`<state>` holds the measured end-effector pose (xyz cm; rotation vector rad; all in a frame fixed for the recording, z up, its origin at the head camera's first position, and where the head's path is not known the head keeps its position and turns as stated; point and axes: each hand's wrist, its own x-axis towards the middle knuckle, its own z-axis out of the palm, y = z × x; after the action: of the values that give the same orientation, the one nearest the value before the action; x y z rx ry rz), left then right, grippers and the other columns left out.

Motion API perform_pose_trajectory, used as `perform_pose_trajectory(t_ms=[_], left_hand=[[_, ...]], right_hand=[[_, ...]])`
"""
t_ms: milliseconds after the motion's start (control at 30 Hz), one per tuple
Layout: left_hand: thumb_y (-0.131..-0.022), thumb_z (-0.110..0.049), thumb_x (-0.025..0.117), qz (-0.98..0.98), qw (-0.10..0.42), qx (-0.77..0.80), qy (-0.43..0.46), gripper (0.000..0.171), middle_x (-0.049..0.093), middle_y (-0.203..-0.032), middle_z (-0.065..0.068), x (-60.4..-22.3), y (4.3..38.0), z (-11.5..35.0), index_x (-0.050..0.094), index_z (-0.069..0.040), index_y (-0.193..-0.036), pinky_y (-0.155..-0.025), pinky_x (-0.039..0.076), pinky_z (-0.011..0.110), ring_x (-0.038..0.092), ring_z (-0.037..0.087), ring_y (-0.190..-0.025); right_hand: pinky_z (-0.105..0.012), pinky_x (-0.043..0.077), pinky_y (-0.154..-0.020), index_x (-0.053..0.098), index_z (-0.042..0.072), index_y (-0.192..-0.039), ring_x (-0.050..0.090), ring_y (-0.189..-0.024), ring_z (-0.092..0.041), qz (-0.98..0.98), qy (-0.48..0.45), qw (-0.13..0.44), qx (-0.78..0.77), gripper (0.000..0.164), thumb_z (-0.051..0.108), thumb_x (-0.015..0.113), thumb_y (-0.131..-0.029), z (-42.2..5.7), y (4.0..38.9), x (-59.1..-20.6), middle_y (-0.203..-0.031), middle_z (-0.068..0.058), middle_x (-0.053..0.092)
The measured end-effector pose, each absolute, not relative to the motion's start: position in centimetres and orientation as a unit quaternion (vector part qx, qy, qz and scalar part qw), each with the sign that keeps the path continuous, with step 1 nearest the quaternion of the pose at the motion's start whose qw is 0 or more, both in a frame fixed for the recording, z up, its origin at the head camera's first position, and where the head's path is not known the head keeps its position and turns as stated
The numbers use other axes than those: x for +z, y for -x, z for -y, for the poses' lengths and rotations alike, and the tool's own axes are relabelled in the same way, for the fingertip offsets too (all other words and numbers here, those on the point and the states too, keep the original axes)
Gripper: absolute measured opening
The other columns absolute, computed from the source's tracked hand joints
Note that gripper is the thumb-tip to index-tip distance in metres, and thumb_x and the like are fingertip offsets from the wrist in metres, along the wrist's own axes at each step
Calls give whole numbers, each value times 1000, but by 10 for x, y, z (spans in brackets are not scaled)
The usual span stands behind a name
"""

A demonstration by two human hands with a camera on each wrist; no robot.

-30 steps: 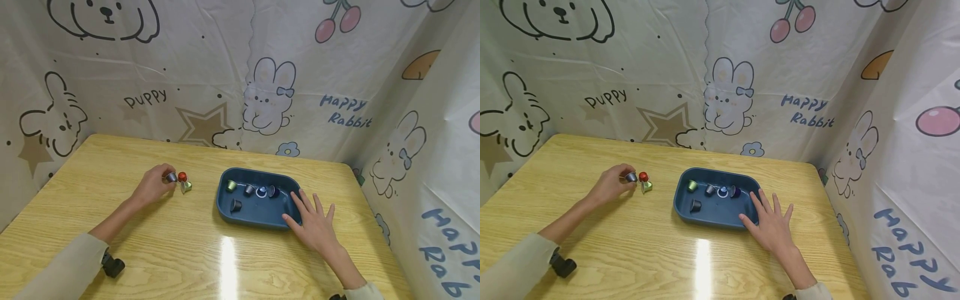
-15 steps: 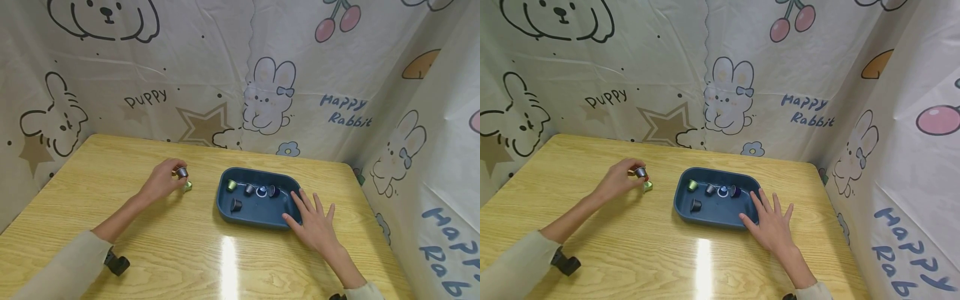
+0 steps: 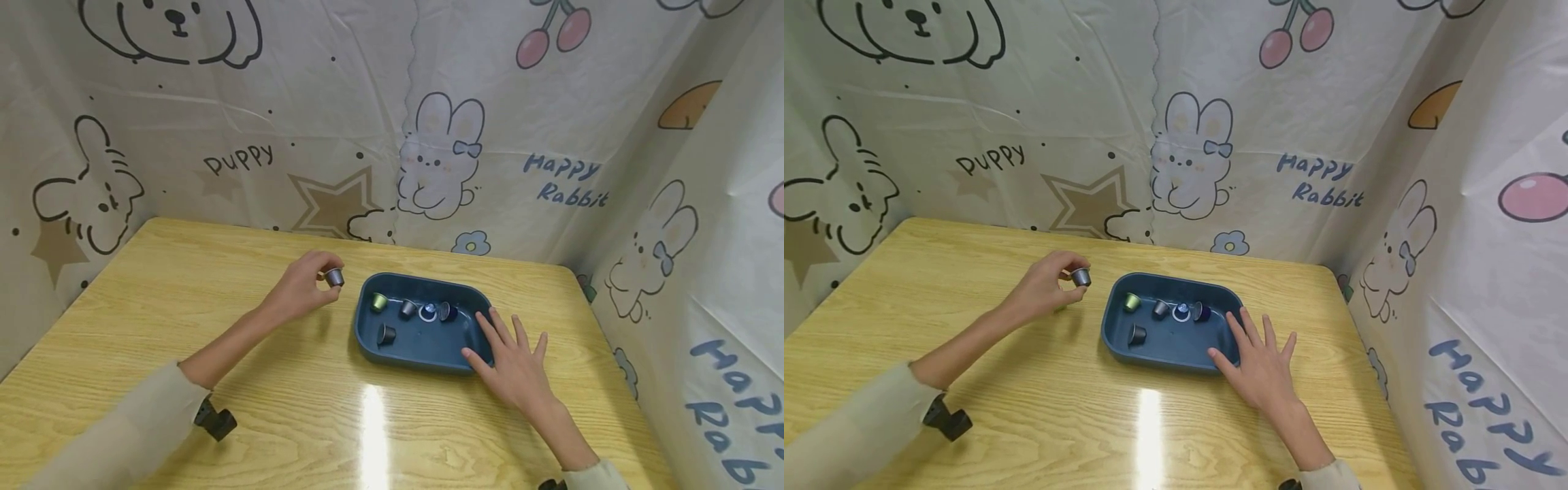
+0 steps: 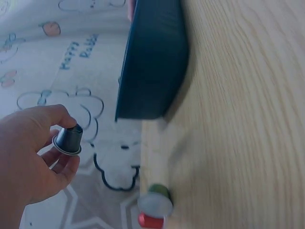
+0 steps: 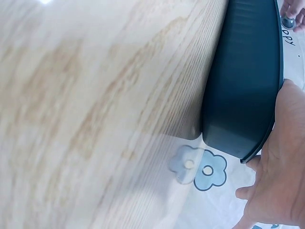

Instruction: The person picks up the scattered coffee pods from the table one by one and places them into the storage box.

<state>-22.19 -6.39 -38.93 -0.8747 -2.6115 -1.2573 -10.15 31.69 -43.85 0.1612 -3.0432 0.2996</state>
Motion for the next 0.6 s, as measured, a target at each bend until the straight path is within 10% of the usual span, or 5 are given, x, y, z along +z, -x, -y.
perform_pose_trajectory(t_ms=[600], left_hand=[[-83,-4,74,844,33,-408,347,33,60,-111,10,-386,218,6,64,-2,-114,-82,51,37,57,25,-98]], right_hand=[[-80,-3,-101,32,19,-158,12,-146,-47,993,-51,38,94,79,66,48,-95,-317,102,-438,-162,-12,24]])
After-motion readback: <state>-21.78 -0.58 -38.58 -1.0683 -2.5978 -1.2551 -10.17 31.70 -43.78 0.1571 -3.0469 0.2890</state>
